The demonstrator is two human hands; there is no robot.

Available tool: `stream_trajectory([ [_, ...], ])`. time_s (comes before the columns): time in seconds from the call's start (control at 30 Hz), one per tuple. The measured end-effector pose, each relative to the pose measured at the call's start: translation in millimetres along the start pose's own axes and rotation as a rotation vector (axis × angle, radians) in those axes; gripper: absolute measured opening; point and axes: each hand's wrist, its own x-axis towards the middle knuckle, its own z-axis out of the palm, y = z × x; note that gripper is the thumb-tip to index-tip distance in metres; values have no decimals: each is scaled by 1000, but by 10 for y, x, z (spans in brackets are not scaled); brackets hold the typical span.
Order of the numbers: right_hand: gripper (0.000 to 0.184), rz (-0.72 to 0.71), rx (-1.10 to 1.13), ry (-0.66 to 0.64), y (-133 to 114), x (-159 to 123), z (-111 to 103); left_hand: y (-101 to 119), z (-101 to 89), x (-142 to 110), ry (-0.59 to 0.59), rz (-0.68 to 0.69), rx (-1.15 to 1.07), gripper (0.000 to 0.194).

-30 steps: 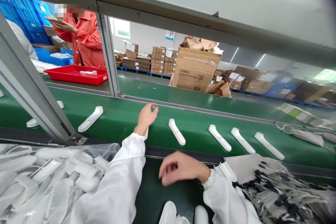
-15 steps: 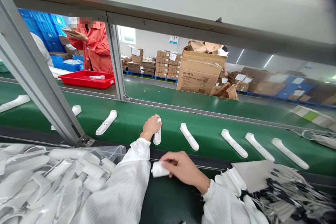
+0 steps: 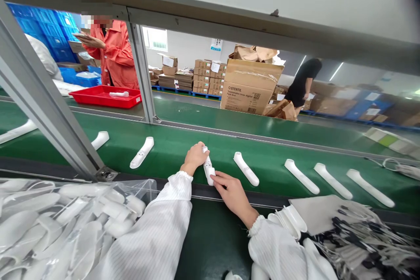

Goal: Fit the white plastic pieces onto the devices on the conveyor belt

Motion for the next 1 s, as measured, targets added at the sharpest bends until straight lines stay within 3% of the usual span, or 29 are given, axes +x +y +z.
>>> stream_trajectory([
  [0.1,33,-18,-81,-57,-8,-11,-3,7,8,-9,-8,-14,-39,24],
  [0.3,32,-16,-260,-50,14,28,-27,36,86,-43,10,31,-72,20],
  [0.67,32,100,-328,-59,151,124,-123,185,263,10,-25,119,-31,19],
  [0.77,31,111,-340,-65,98,131,-187,205,285,35,-50,140,-140,23],
  [0.87,28,106,-243,-45,-10,139,-415,169,281,48,-92,96,-315,40],
  [1.0,31,203,-187,88,-101,-42,-1110,86,204,84,26,84,-296,50],
])
